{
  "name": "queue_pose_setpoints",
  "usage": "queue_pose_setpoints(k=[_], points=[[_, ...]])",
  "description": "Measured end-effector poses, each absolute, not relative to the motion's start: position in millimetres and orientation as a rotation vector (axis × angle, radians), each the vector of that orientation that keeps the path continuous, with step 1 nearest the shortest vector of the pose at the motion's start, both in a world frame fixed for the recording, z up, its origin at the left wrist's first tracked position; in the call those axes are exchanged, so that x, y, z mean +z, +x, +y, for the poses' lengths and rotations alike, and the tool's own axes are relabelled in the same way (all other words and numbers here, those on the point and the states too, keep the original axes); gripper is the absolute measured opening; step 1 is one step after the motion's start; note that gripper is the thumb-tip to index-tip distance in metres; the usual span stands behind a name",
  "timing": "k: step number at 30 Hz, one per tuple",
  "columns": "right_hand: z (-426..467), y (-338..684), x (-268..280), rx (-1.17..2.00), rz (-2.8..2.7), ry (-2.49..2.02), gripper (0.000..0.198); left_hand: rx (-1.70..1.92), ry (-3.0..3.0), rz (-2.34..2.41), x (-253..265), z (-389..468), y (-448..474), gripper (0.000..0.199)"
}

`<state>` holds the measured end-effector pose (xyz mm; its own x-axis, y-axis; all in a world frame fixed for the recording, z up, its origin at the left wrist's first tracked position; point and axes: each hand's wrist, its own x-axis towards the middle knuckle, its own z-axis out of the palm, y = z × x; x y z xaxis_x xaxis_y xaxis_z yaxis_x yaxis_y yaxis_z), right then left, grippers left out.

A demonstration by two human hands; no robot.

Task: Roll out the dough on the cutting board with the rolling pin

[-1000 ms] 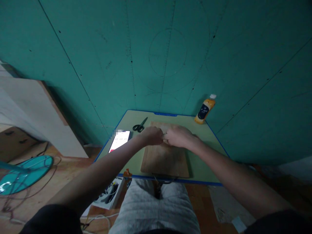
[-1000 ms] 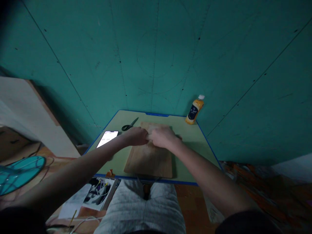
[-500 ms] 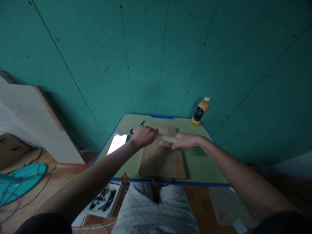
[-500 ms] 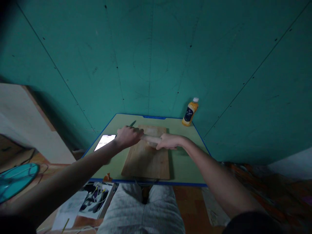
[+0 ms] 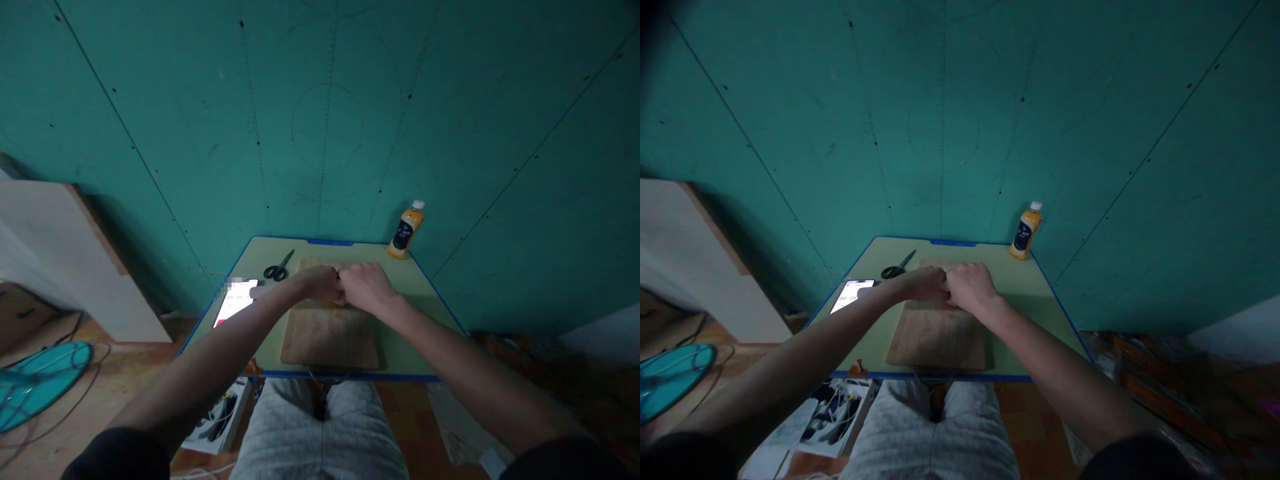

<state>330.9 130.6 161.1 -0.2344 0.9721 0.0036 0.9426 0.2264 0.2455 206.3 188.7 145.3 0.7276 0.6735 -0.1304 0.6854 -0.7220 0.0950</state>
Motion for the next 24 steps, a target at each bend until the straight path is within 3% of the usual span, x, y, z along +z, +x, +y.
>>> queue_pose_setpoints(k=[12,24], points=[[135,401,155,0.087,2.163,2.01,0.029,-0.054,3.004,1.499,135,207,149,0.03],[134,328,156,0.001,2.417,1.799,0.033,0.145,3.034,1.322,135,165,188,0.024]])
